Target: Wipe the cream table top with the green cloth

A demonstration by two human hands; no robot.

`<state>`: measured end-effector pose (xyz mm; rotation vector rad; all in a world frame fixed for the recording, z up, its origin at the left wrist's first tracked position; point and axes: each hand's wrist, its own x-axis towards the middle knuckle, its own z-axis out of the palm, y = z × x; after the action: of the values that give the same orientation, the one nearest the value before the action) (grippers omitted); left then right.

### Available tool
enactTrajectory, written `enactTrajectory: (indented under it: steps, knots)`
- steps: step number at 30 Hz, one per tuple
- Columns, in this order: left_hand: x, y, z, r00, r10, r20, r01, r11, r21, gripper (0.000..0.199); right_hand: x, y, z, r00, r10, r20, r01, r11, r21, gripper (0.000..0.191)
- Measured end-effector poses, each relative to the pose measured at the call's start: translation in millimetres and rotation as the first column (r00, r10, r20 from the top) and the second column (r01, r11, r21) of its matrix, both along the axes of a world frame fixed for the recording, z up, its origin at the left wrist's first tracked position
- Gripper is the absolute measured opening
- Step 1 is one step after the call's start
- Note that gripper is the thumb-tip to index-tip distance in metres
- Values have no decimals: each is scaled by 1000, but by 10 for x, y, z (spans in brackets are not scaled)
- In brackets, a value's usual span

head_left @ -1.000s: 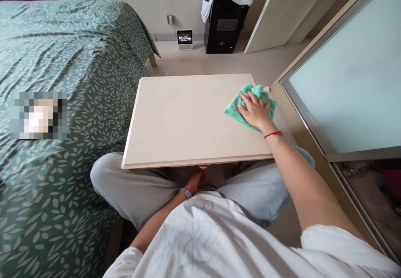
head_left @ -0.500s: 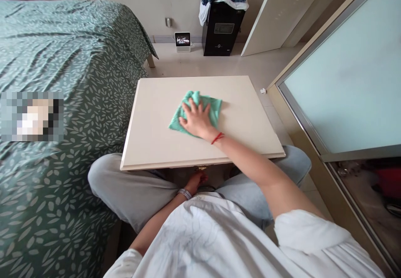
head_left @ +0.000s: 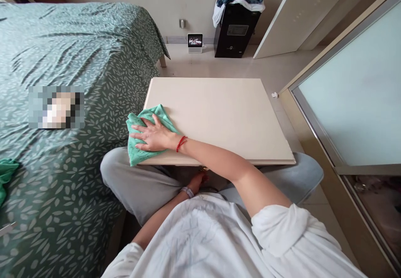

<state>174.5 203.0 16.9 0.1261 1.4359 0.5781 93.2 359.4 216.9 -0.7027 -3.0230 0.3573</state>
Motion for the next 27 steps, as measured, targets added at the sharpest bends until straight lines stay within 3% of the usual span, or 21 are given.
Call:
enactTrajectory:
  steps: [5, 10, 12, 15, 18, 20, 23, 25, 27]
  knots:
    - [-21, 6, -19, 1000, -2, -23, 2, 1000, -23, 32, 713, 249, -129, 984, -168, -58, 167, 986, -21, 66]
    - [-27, 3, -27, 999, -46, -20, 45, 998, -38, 31, 1971, 346, -163, 914, -404, -28, 404, 915, -11, 69]
    - [-22, 0, -29, 998, -56, -24, 55, 998, -39, 30, 2577, 298, -167, 839, -544, 18, 543, 839, 30, 70]
    - [-9, -6, -28, 998, -64, -22, 63, 997, -38, 28, 3462, 158, -227, 673, -736, 67, 728, 676, 115, 71]
    - [8, -5, -22, 997, -71, -9, 70, 997, -33, 31, 4072, -8, -322, 537, -843, 1, 834, 532, 144, 70]
    - [20, -1, -17, 997, -76, -6, 76, 997, -28, 31, 4198, -112, -347, 427, -904, -11, 896, 421, 139, 71]
    - [37, 2, -11, 996, -93, -5, 93, 995, -22, 29, 3962, -223, -281, 252, -966, 60, 951, 259, 167, 73]
    - [43, 1, -8, 994, -113, -6, 113, 993, -22, 25, 3620, -251, -199, 231, -969, 87, 951, 243, 188, 73]
    - [43, 0, -5, 992, -128, -7, 128, 992, -20, 22, 3207, -248, -129, 303, -949, 88, 936, 313, 163, 73]
